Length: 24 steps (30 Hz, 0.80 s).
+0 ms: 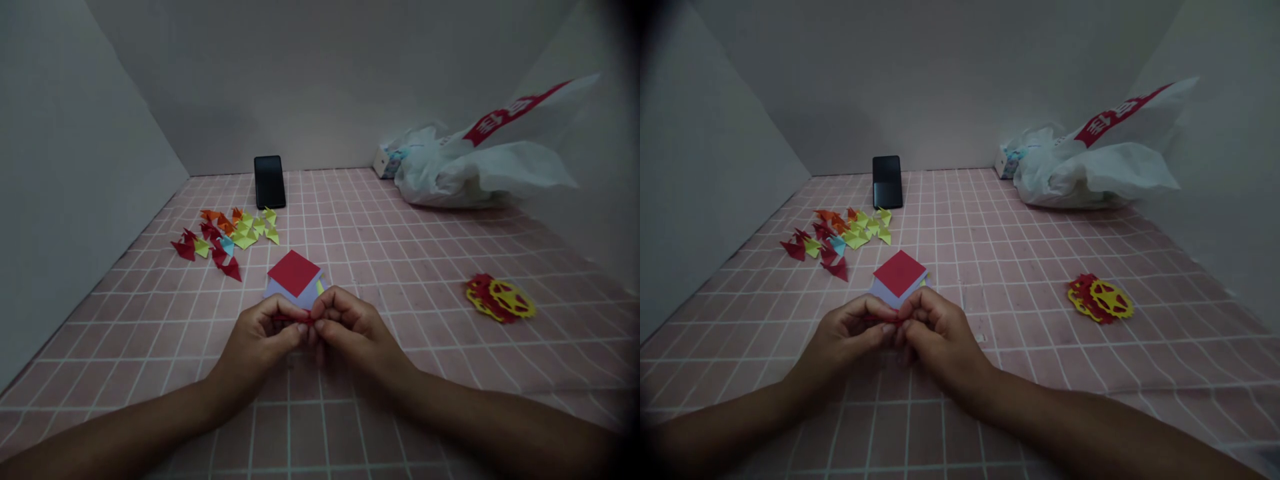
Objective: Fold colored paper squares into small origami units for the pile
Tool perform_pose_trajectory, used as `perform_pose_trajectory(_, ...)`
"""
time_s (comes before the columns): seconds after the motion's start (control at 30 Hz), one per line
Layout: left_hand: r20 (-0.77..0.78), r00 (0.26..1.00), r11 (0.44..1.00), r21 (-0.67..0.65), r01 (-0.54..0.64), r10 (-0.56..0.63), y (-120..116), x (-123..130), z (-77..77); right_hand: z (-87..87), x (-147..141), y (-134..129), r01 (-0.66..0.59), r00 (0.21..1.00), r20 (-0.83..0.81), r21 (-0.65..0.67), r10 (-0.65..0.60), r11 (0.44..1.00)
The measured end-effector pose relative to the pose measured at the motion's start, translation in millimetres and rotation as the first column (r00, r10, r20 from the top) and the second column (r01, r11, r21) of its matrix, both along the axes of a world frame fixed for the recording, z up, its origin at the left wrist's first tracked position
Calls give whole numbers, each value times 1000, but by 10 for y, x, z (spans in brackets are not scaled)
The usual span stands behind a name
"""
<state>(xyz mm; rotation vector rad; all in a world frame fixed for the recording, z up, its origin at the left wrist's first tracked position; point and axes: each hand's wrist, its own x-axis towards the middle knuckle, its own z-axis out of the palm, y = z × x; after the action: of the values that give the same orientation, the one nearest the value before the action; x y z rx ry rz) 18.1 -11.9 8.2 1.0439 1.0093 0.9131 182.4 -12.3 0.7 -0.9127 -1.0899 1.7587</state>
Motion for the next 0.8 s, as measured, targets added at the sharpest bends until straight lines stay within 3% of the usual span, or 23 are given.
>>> perform_pose_trajectory(0.37,184,979,994,-48,99,-89,8,-38,-46,-73,16,31,-51,978,-208,-75,34,996)
perform_pose_trajectory(0.57,148,985,991,-93,97,-83,23,-72,-86,-54,8,23,-18,985,-171,-49,10,999)
perform_pose_trajectory(0.8,59,997,993,-103,51,-45,29,-33,-8,-55,14,41,-33,994,-110,-55,27,998)
